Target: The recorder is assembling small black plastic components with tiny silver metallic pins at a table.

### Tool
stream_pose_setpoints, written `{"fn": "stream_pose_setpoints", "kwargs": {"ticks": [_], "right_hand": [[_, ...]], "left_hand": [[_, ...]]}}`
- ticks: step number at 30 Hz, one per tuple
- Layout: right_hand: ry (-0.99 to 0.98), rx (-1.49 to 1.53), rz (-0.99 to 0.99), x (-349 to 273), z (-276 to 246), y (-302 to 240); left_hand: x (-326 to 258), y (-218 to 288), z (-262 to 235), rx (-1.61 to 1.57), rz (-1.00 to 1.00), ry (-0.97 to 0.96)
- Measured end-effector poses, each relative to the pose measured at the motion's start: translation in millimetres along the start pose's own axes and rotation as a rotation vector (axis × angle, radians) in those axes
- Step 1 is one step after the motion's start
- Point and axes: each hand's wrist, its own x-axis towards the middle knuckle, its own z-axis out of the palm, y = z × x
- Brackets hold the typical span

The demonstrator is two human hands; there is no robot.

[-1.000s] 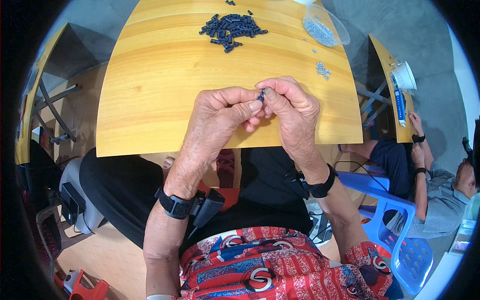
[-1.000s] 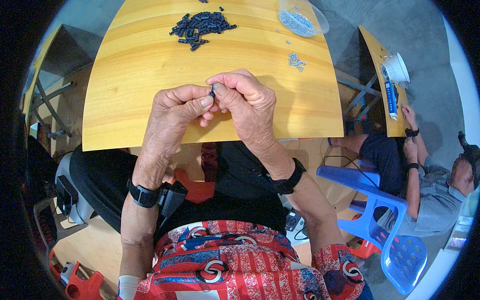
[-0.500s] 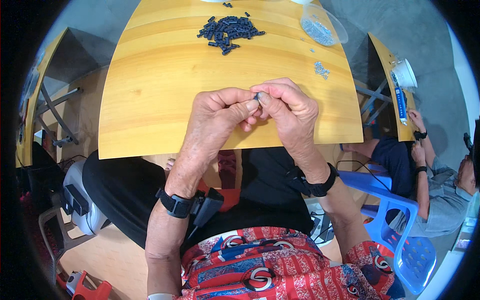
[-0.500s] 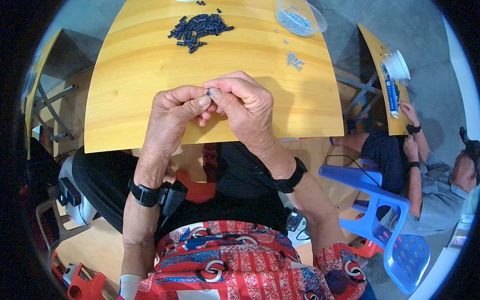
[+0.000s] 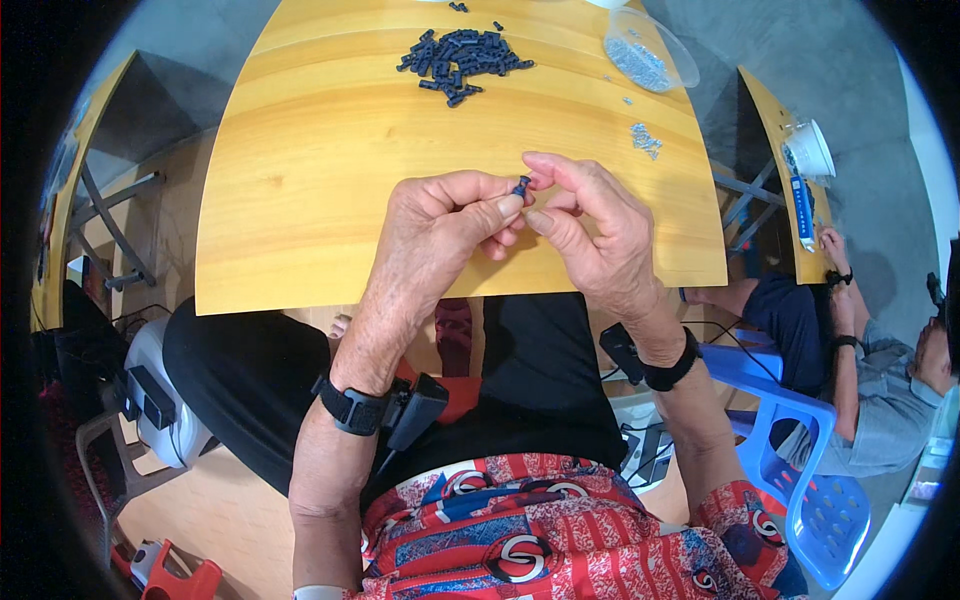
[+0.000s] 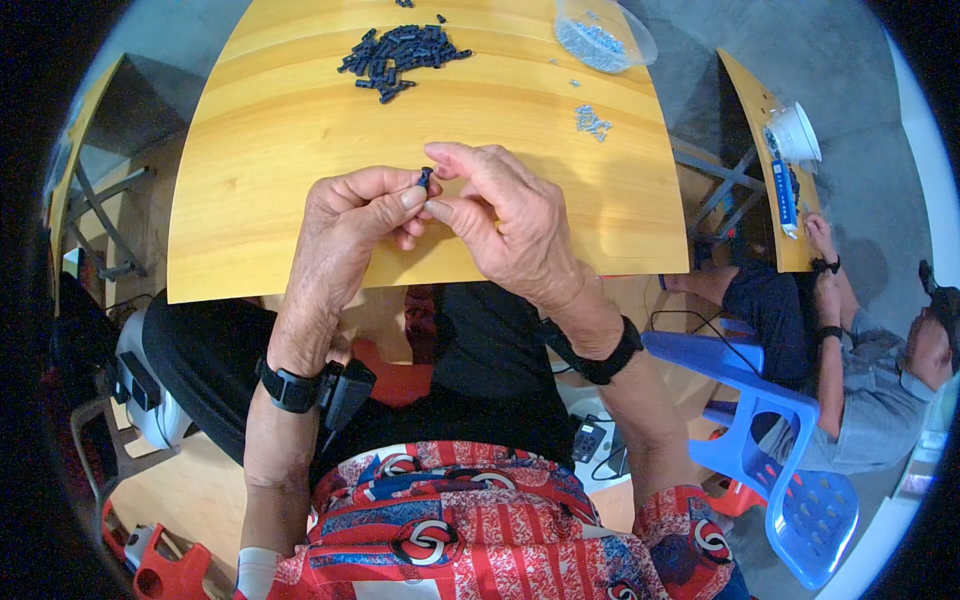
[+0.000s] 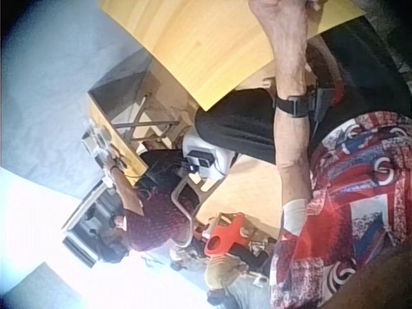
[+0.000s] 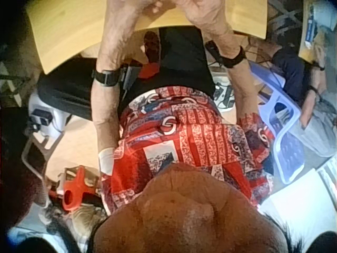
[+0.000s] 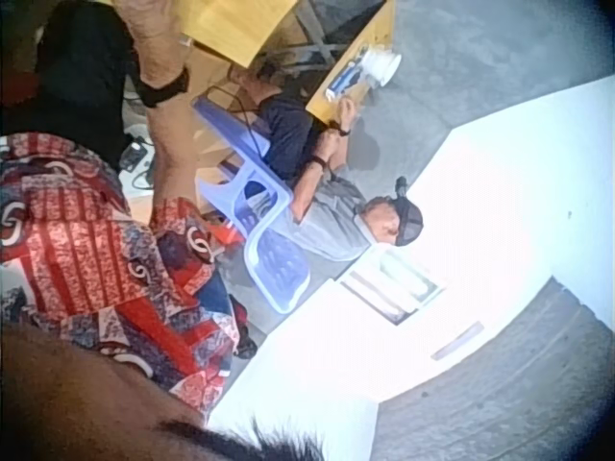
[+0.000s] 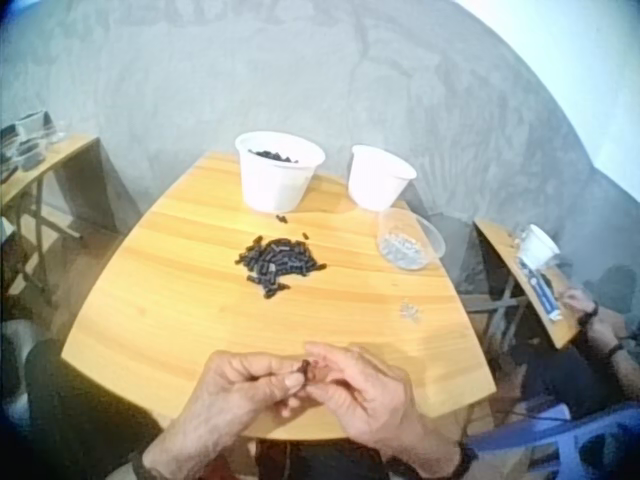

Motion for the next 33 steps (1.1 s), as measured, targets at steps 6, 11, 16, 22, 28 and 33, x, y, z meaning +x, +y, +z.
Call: {"fn": "stream_pose_setpoints", "kwargs": {"ticks": [6,11,16,22,28,33], "right_hand": [[-0.086,-0.269,-0.160,5.5,-6.6,-10.2],[-0.081,-0.281,-0.204,3.1,-1.8,-9.4],[-0.065,-0.285,-0.194,-0.8,0.7,-6.0],[-0.022,-0.322,-0.255,0.9,2.9,-5.8],[0.021,-0.286,-0.227,-0.6,7.6,-2.9],[0.049,-0.279,-0.204,-1.0,8.9,0.7]], "left_hand": [[1.1,-2.6,1.3,0.019,0.028,0.022],[-1.4,-1.0,3.4,0.072,0.019,0.035],[-1.6,-1.6,1.1,0.089,0.002,0.017],[0.3,0.0,0.2,0.015,-0.030,-0.017],[-2.6,3.5,-1.4,-0.075,-0.056,-0.045],[-3.4,5.7,-3.0,-0.067,-0.083,-0.031]]}}
